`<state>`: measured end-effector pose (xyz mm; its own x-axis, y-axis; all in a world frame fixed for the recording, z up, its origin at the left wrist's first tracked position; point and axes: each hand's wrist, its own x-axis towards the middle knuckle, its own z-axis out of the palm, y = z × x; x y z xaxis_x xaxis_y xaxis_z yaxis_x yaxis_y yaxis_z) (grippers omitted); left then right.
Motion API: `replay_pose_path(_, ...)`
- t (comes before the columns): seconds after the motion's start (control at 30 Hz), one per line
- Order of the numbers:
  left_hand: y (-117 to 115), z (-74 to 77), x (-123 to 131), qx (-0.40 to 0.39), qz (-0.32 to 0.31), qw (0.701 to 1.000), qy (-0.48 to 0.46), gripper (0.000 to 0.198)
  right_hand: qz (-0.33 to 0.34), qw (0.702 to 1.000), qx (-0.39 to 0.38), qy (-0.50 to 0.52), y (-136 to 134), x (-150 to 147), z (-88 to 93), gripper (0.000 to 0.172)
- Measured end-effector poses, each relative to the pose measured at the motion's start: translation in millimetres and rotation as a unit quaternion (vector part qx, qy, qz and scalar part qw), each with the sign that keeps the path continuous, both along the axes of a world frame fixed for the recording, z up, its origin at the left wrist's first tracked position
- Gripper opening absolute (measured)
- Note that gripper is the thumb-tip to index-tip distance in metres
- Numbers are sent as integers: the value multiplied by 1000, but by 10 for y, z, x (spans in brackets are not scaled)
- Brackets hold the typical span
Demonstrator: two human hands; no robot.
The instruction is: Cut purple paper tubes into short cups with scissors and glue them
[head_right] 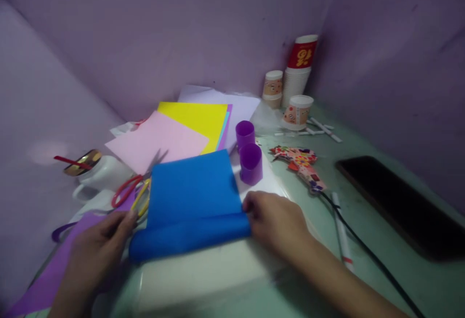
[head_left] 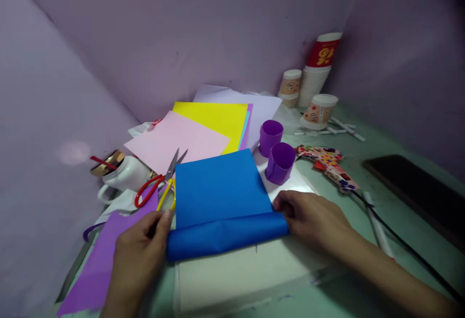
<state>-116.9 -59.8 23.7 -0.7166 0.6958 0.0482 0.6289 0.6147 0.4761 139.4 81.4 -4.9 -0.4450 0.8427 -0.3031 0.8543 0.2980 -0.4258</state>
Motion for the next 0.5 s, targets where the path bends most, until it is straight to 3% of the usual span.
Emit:
replay_pose_path(0.03, 6, -22, 1, 10, -24, 1000, 5, 35, 3, 1000, 2, -2, 1, -3, -1, 22)
replay_pose_path(0.1, 10, -74, 45, 69, -148, 984, 70, 29, 7, 1000, 9, -3, 1, -6, -5, 23)
replay_pose_path(0.17, 14, -128, 150, 110, -320, 928, 158, 31, 11, 1000, 15, -3, 0, -5, -7, 22)
replay_pose_path(0.23, 27, -175, 288, 83, -422, 880, 201, 44, 14, 1000, 16, -4, -2, -2, -8, 20)
replay_pose_path(0.37, 62, -235, 456, 22, -443, 873, 200, 49, 12, 1000, 18, -1, 2, -5, -7, 21)
replay_pose_path(0.5, 77, -252, 432, 31, -435, 878, 195, 45, 15, 1000, 13, 5, 9, -9, 6, 21)
